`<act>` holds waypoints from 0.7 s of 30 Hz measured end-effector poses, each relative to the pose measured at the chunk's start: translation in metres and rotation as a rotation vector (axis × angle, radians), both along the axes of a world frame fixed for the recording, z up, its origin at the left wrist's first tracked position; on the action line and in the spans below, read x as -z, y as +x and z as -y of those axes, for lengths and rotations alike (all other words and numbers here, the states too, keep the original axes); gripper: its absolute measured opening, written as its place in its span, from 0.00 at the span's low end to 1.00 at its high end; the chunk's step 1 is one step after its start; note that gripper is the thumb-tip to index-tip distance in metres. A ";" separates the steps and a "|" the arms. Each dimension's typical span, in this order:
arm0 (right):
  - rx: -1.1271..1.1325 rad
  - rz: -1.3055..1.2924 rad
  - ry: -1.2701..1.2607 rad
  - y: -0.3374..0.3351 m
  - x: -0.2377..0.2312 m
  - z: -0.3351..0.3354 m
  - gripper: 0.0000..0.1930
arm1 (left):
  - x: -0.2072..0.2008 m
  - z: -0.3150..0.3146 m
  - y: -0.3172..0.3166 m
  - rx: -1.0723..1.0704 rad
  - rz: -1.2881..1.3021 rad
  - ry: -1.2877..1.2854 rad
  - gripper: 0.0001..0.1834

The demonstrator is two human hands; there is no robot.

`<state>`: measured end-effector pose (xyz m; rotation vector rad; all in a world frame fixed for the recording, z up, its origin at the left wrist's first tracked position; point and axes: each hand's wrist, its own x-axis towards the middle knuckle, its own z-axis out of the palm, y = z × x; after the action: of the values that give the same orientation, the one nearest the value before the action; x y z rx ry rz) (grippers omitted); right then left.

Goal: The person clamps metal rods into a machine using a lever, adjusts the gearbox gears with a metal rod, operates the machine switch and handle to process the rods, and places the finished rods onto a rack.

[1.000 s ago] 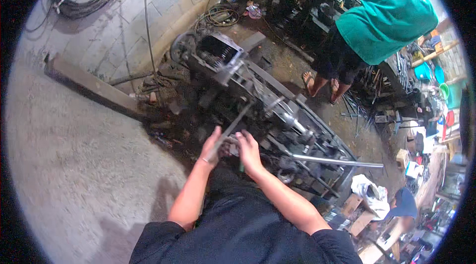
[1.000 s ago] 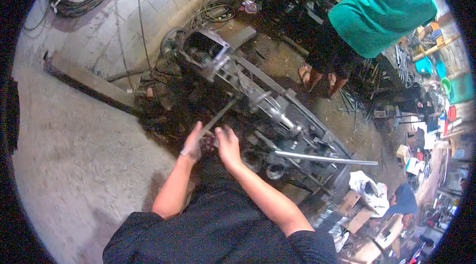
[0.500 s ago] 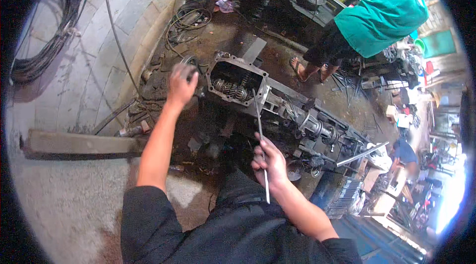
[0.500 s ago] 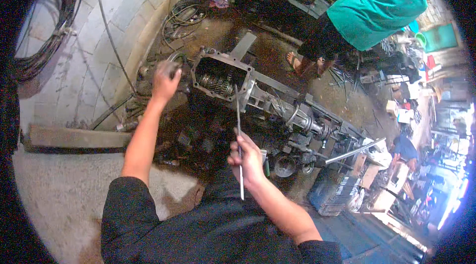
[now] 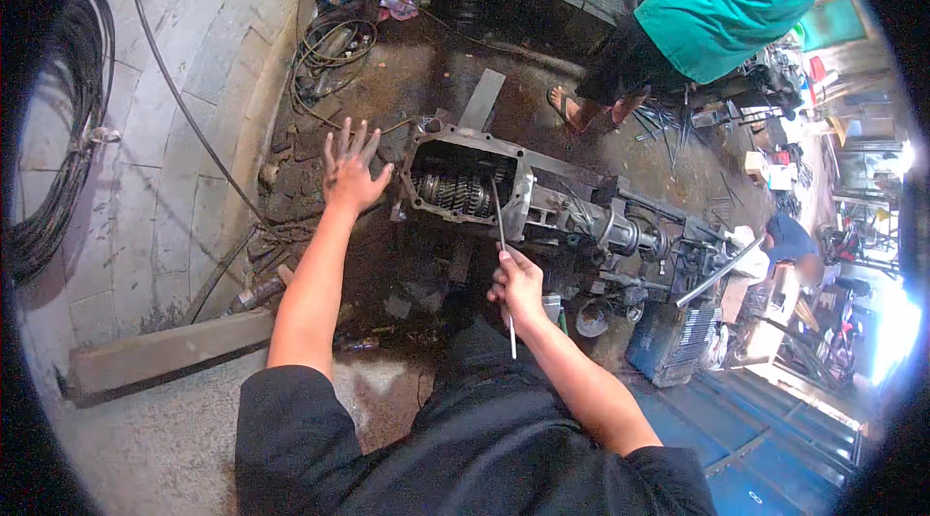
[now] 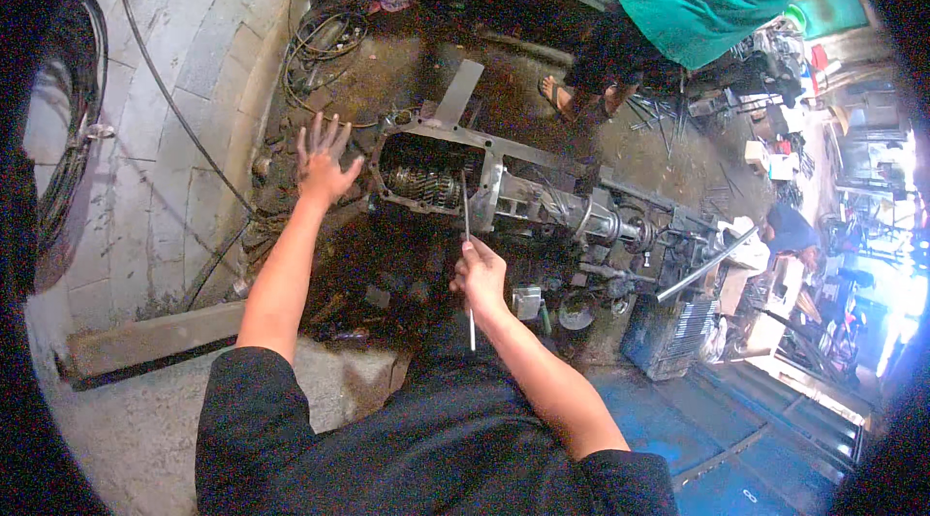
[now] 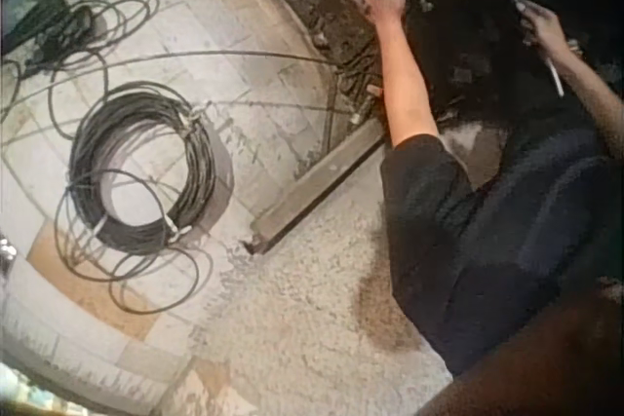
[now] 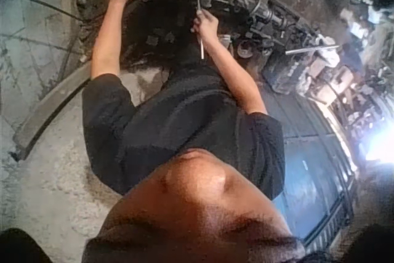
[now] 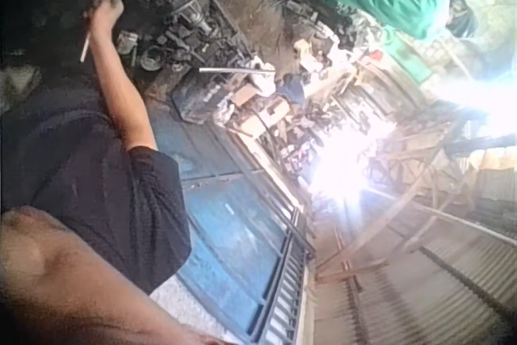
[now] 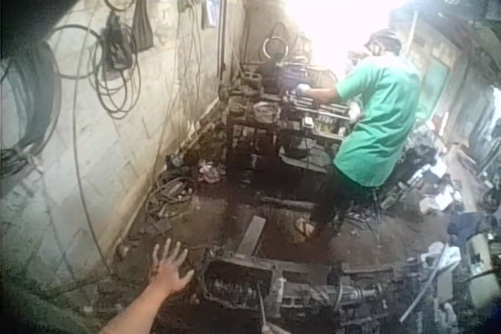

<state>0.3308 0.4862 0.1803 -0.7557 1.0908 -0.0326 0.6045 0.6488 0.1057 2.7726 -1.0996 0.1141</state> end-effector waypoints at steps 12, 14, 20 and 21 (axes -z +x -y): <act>-1.337 -0.454 -1.741 0.007 -0.099 0.101 0.07 | 0.007 -0.001 0.001 -0.044 -0.025 -0.052 0.38; -1.435 -0.403 -1.909 0.022 -0.108 0.102 0.05 | 0.010 0.001 0.002 -0.059 -0.011 -0.058 0.39; -1.581 -0.192 -2.109 0.061 -0.110 0.111 0.05 | 0.002 0.007 -0.002 -0.095 0.033 -0.074 0.41; -1.599 -0.155 -2.181 0.067 -0.103 0.115 0.05 | 0.002 0.004 -0.002 -0.098 0.035 -0.069 0.41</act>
<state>0.3977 0.3714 0.2831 -3.3792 -0.2096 0.2478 0.6021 0.6447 0.1038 2.7725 -0.9481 0.2090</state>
